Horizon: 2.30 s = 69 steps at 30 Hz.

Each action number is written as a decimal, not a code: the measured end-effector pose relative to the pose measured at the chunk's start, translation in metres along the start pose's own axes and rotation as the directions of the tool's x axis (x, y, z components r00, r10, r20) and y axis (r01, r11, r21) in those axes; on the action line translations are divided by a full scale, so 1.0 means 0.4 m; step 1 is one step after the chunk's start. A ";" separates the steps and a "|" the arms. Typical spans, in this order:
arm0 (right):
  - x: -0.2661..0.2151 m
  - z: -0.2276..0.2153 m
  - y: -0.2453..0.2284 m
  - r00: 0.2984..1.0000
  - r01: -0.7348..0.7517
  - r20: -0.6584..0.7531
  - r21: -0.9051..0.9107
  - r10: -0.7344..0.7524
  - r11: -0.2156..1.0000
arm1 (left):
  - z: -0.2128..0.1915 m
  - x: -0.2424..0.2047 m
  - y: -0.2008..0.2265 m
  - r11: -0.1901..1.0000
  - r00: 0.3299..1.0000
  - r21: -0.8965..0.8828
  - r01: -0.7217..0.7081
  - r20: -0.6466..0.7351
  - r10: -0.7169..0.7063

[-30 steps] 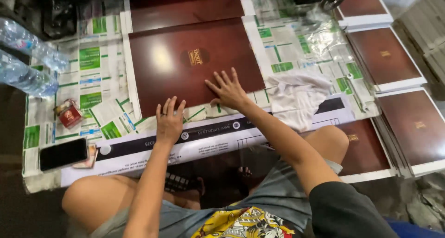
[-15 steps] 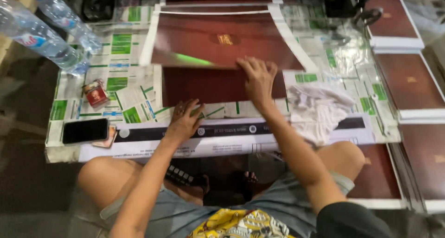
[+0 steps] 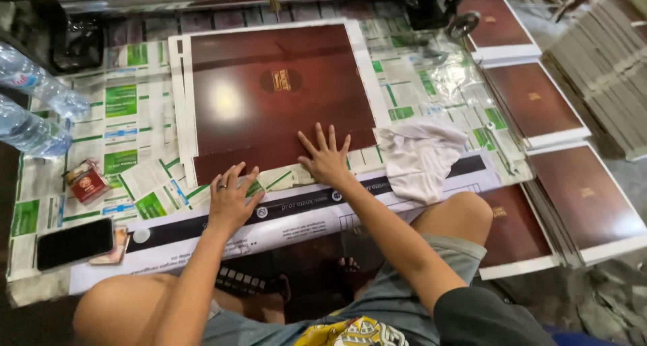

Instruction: The person sits on the floor and applies a brown protective film to a rectangular board using a green squeegee. They smooth the film with their hands and the squeegee, then wipe the surface with a white cloth.

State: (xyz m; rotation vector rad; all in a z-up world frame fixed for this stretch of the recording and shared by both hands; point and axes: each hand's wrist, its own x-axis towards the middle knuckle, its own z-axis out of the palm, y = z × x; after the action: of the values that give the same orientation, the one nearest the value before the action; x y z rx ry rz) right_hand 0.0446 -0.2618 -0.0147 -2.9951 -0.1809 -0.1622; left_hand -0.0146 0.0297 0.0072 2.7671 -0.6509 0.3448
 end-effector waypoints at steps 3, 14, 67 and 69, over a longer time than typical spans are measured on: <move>0.030 0.000 -0.001 0.997 0.070 -0.009 -0.001 -0.070 0.998 | -0.016 -0.016 -0.005 0.999 0.997 0.028 -0.022 -0.080 0.024; 0.181 -0.027 0.009 0.994 0.027 0.105 0.012 -0.028 1.000 | -0.029 -0.013 -0.007 0.998 0.995 -0.060 -0.010 -0.100 0.004; 0.112 -0.055 0.035 0.821 0.527 0.055 -0.456 -0.568 0.718 | 0.003 -0.008 -0.011 0.985 0.947 0.096 -0.143 -0.277 0.165; 0.145 -0.064 0.049 0.774 0.558 0.056 -0.533 -0.631 0.636 | 0.009 -0.001 -0.023 0.984 0.944 0.103 -0.145 -0.283 0.169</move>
State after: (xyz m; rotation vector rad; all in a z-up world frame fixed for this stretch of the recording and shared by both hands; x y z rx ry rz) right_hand 0.1020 -0.2780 0.0146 -3.2821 -1.3335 -0.5685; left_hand -0.0100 0.0365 0.0018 2.6659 -0.7966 0.8119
